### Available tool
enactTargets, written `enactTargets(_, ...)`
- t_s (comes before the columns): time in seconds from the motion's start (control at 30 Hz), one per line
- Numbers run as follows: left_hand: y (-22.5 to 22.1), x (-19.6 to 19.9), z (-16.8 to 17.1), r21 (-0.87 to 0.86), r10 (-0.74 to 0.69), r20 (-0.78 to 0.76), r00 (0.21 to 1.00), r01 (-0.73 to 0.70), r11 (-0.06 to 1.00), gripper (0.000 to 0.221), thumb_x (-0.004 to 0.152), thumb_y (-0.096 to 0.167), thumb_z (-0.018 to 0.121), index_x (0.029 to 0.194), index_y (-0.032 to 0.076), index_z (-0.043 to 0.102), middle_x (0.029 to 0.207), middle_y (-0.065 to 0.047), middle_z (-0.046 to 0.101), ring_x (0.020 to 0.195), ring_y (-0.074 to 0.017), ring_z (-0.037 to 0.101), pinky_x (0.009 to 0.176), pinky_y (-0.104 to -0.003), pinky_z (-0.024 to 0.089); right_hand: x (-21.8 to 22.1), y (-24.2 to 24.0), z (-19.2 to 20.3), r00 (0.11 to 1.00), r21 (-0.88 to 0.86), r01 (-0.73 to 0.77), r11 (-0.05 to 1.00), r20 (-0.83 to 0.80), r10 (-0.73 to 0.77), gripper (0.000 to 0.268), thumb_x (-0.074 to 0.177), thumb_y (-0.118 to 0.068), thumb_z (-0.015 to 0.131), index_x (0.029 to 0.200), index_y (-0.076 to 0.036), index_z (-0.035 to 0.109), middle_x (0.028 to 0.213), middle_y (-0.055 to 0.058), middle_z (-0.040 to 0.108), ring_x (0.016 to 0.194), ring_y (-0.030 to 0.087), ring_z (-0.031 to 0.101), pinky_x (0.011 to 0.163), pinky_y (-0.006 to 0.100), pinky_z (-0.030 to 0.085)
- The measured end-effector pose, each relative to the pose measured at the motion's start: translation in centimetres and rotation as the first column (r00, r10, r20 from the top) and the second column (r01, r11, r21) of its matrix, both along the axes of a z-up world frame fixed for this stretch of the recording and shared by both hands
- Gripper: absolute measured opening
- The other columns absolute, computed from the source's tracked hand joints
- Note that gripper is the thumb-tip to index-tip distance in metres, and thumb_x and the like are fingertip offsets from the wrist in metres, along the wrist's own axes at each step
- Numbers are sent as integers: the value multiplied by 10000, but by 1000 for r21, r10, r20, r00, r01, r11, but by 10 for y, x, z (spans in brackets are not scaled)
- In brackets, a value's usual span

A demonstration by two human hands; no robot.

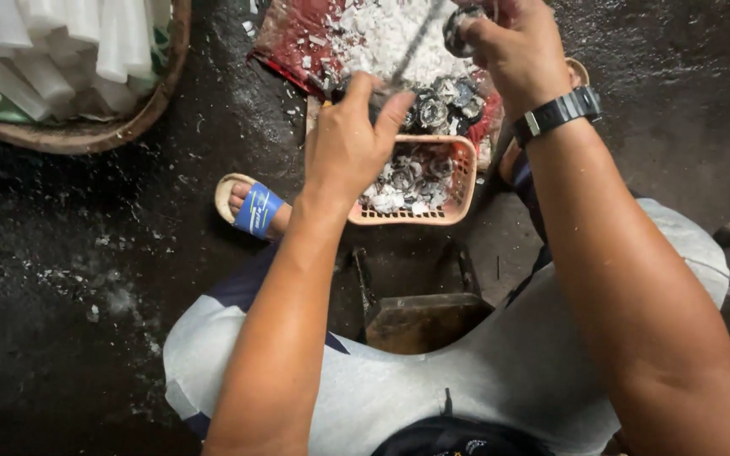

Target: Cleaning wax residue from small candle molds using a metal scraping tool and tapping them into a collection basket.

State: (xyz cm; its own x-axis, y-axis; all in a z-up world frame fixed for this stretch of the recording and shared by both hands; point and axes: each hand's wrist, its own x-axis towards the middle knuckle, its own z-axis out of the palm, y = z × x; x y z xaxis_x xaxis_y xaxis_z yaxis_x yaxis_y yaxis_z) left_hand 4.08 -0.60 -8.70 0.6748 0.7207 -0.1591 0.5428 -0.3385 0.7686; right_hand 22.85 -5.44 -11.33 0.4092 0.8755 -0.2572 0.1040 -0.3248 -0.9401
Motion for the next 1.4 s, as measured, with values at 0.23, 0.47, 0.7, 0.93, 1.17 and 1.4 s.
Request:
enactTargets(0.23,-8,2,-1,-100,-2,-108,994,-9,995,379,850,448,344,912,84,430,523,-11,489,382,-158,465,347,-281,370,1,2,-12,910,-27,115,993,403,-95,71,862,-129,583,855,-104,517,791,11,539,675,118,500,597,263,424)
enactTargets(0.47,-6,6,20,-157,18,-238,971,-57,986,508,800,528,286,1000,82,426,551,-111,556,485,-288,555,430,-418,375,0,5,2,908,-3,214,977,-368,-200,155,769,-30,543,882,-105,469,772,11,476,579,124,482,479,215,418)
enactTargets(0.7,-9,9,21,-185,24,-200,980,-61,981,482,791,534,270,942,107,437,544,-96,571,487,-278,576,435,-401,396,-17,13,39,660,-134,365,921,-661,-357,169,625,79,425,583,-83,398,667,62,473,622,152,539,587,281,556)
enactTargets(0.93,-19,16,19,-251,-19,-102,995,-7,968,499,789,531,246,947,89,417,489,-2,472,380,-171,485,345,-300,391,-12,15,32,433,-136,408,903,-842,-323,223,646,-286,509,680,-66,494,809,128,558,630,191,535,585,328,420)
enactTargets(1.17,-23,15,14,-94,-86,-108,990,76,993,464,820,496,251,982,81,379,656,-167,618,596,-426,575,448,-489,397,-17,8,43,513,68,318,946,-851,-111,433,540,-457,670,797,-121,578,738,16,556,617,127,511,639,302,417)
enactTargets(1.4,-26,18,21,-197,-116,-5,993,113,974,515,791,529,253,1011,100,435,659,-134,635,650,-371,612,510,-436,392,-13,6,37,553,123,341,932,-828,-93,451,526,-508,688,762,-147,558,683,-23,508,621,96,482,621,282,398)
